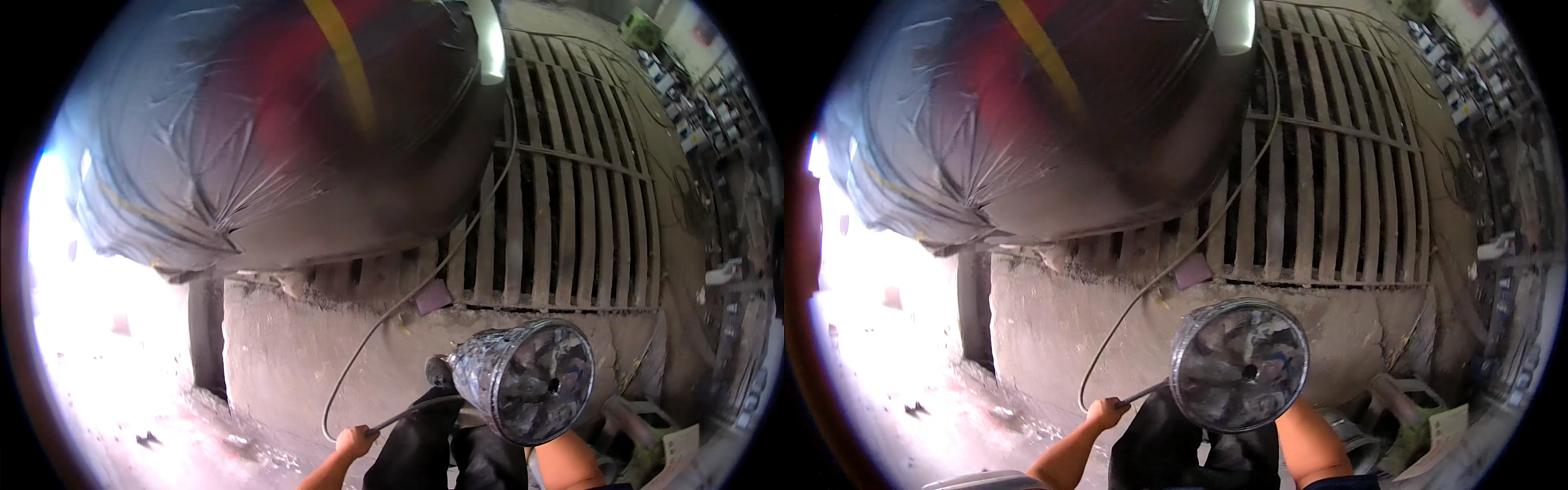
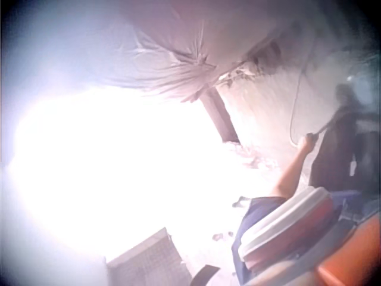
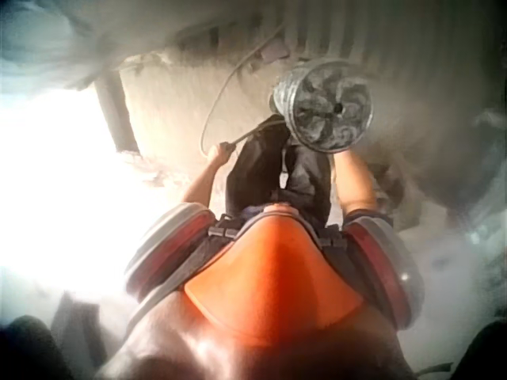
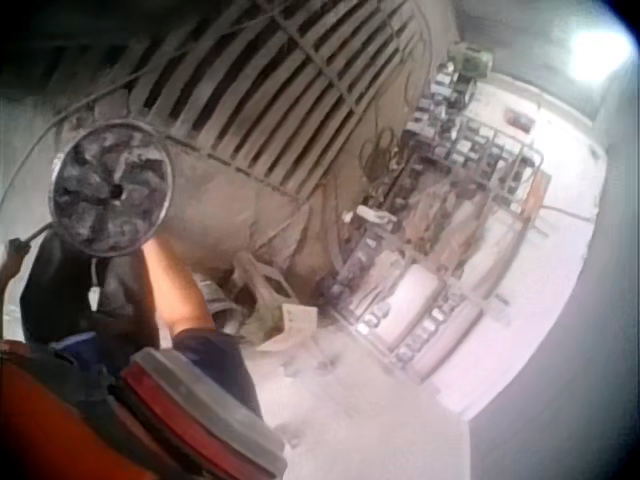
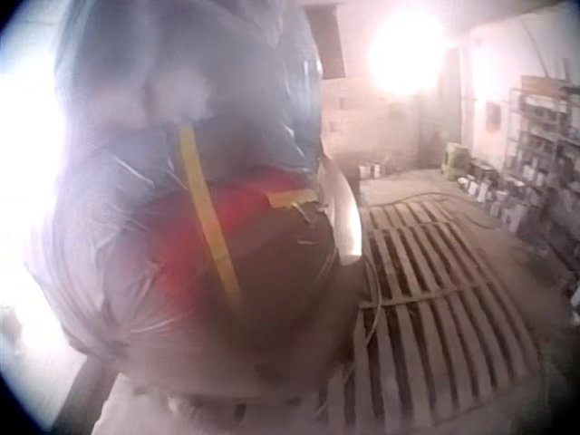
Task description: The person prepares a spray gun by pouring liquid from a plastic bottle into a funnel and then into the gun's cup. They attach the cup to the gun and walk to a car covered in plastic sheeting. The person then uses the spray gun to apply paint to the rear bumper of the car.
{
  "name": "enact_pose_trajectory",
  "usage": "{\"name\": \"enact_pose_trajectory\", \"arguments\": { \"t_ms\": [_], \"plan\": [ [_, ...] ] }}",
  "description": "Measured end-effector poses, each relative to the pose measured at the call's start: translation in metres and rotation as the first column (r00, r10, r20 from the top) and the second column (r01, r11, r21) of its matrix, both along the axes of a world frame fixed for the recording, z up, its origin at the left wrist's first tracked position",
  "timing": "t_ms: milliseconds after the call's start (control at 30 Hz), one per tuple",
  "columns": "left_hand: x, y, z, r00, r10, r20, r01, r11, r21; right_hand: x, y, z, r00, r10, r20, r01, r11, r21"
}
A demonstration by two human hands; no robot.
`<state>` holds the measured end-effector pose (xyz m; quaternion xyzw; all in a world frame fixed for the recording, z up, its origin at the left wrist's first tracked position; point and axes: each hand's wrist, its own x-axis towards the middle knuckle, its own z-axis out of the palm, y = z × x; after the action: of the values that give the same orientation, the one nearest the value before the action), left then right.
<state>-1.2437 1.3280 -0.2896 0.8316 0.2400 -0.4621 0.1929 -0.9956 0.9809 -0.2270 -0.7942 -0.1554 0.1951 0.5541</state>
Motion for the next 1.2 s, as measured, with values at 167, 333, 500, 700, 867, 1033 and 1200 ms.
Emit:
{"name": "enact_pose_trajectory", "arguments": {
  "t_ms": [167,333,500,700,867,1033,1200],
  "plan": [
    [-0.023,-0.036,0.03,0.982,0.186,-0.02,-0.186,0.982,0.024,0.027,0.0,0.045,0.987,0.144,0.065,-0.147,0.988,0.04],
    [-0.051,-0.096,0.038,0.959,0.28,-0.049,-0.276,0.958,0.073,0.07,-0.01,0.07,0.967,0.23,0.108,-0.242,0.963,0.117],
    [-0.052,-0.192,0.052,0.879,0.474,-0.061,-0.471,0.88,0.053,0.128,-0.062,0.085,0.995,0.066,-0.075,-0.049,0.976,0.211],
    [-0.038,-0.291,0.07,0.792,0.608,-0.059,-0.609,0.793,-0.021,0.18,-0.145,0.102,0.913,-0.347,-0.216,0.375,0.921,0.104],
    [-0.065,-0.321,0.077,0.7,0.713,-0.047,-0.713,0.701,0.0,0.16,-0.131,0.119,0.95,-0.227,-0.212,0.258,0.958,0.126],
    [-0.121,-0.336,0.071,0.593,0.803,-0.052,-0.803,0.595,0.025,0.106,-0.081,0.1,0.959,0.275,0.066,-0.277,0.96,0.027],
    [-0.172,-0.351,0.068,0.499,0.867,-0.003,-0.866,0.499,0.045,0.074,-0.018,0.12,0.658,0.536,0.529,-0.46,0.842,-0.281]
  ]
}}
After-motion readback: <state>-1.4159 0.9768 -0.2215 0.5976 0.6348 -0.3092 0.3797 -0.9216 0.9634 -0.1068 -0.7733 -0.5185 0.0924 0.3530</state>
